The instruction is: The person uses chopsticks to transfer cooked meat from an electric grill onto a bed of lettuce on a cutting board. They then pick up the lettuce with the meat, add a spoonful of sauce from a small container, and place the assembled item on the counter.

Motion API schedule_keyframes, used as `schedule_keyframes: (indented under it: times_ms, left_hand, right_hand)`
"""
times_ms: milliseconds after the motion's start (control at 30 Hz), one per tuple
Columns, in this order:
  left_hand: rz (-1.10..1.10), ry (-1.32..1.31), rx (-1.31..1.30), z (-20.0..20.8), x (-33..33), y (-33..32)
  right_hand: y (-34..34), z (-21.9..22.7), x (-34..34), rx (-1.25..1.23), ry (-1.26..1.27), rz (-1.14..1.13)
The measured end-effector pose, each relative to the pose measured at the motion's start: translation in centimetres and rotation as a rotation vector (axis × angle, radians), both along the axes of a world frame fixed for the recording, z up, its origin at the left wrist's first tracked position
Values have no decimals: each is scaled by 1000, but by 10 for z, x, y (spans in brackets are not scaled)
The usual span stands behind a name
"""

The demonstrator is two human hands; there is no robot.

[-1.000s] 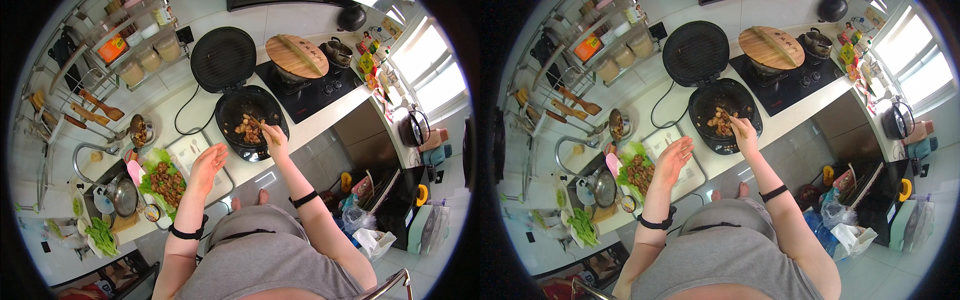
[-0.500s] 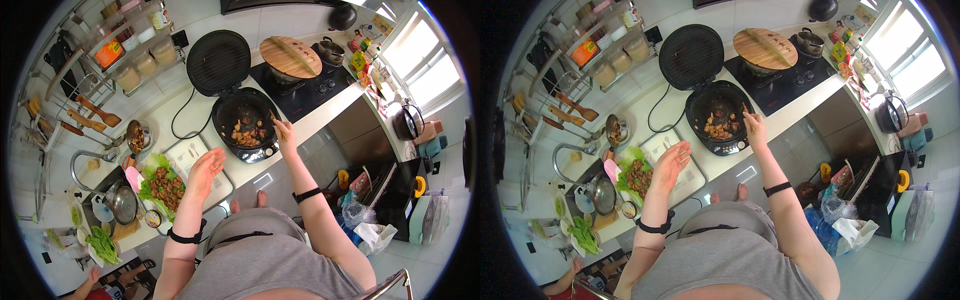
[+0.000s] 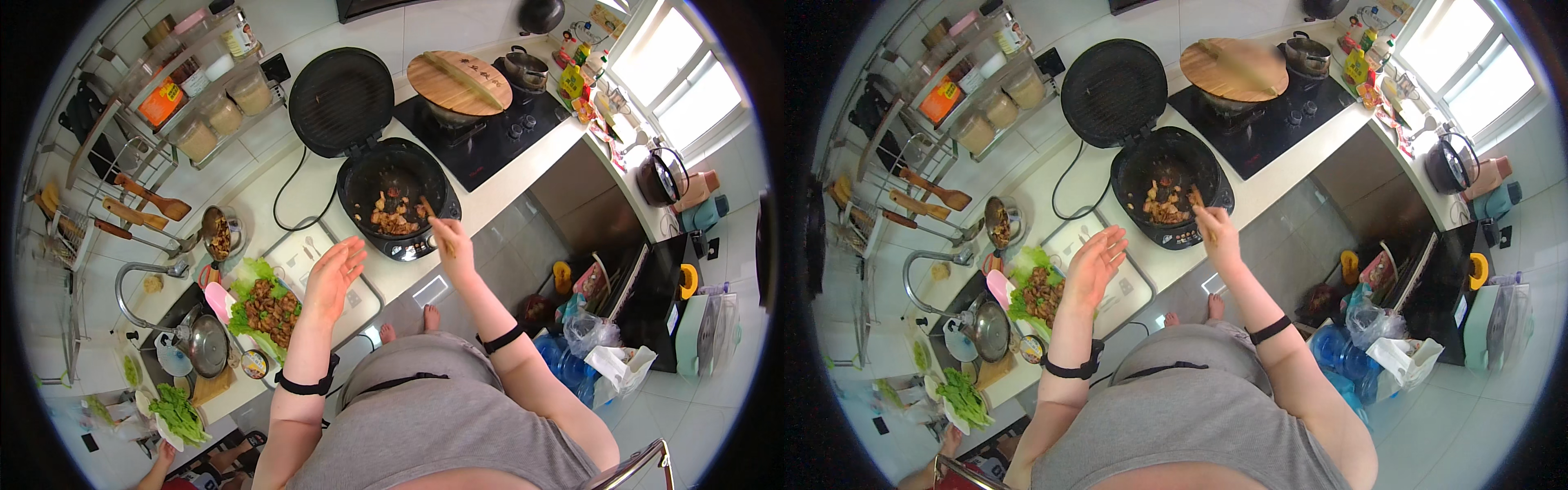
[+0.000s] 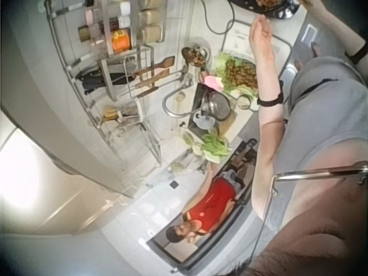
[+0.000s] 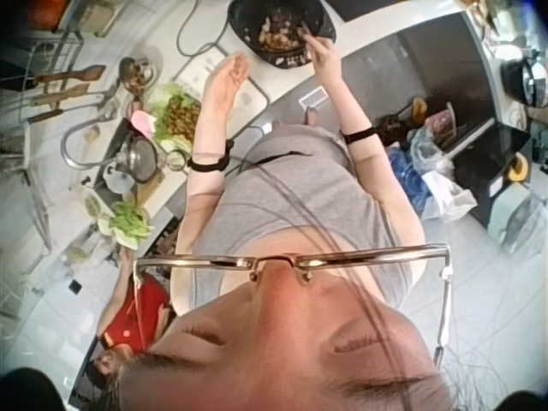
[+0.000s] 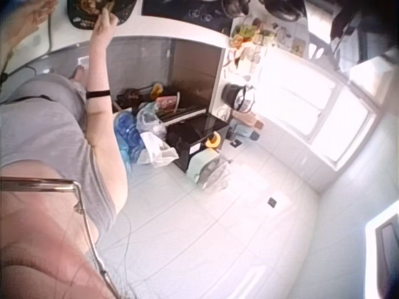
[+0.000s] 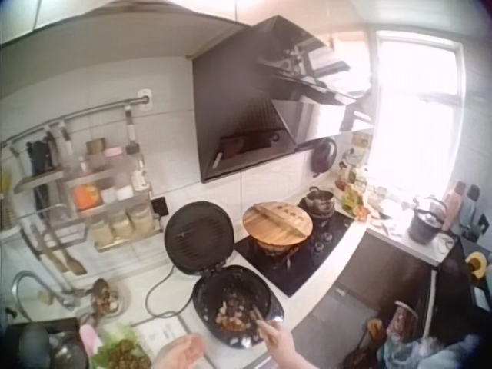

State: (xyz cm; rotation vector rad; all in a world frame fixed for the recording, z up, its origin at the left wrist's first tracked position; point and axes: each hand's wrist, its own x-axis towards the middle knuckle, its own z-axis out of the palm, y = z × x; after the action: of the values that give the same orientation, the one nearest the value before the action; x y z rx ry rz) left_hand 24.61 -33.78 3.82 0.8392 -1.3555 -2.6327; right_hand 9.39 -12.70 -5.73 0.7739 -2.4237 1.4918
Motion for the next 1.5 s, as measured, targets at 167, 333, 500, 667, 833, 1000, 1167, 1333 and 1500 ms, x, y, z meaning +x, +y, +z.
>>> schedule_keyframes:
  times_ms: [167,333,500,667,833,1000,1167,1333,1500]
  left_hand:
    - [-5,9,17,-2,2,-4]
    - [1,22,33,-4,13,-13]
    - [9,22,36,-6,23,-21]
    - [6,16,34,-4,33,-25]
    - [-6,3,21,-5,39,-28]
    - [-32,22,45,-11,41,-33]
    - [-50,19,60,-11,40,-31]
    - [-22,23,71,-11,43,-29]
    - [26,22,68,-12,52,-24]
  right_hand:
    - [-2,-4,15,48,-43,-4]
    - [-26,7,46,30,16,97]
    - [-74,10,41,-116,5,141]
    - [-119,-9,26,-304,-210,107]
    - [-96,-19,38,-208,-179,60]
    - [-60,-9,47,-164,-138,-8]
    - [-113,-14,38,-230,-125,76]
    - [-125,-28,25,-193,-87,4]
    - [-56,-23,18,-283,-134,-70]
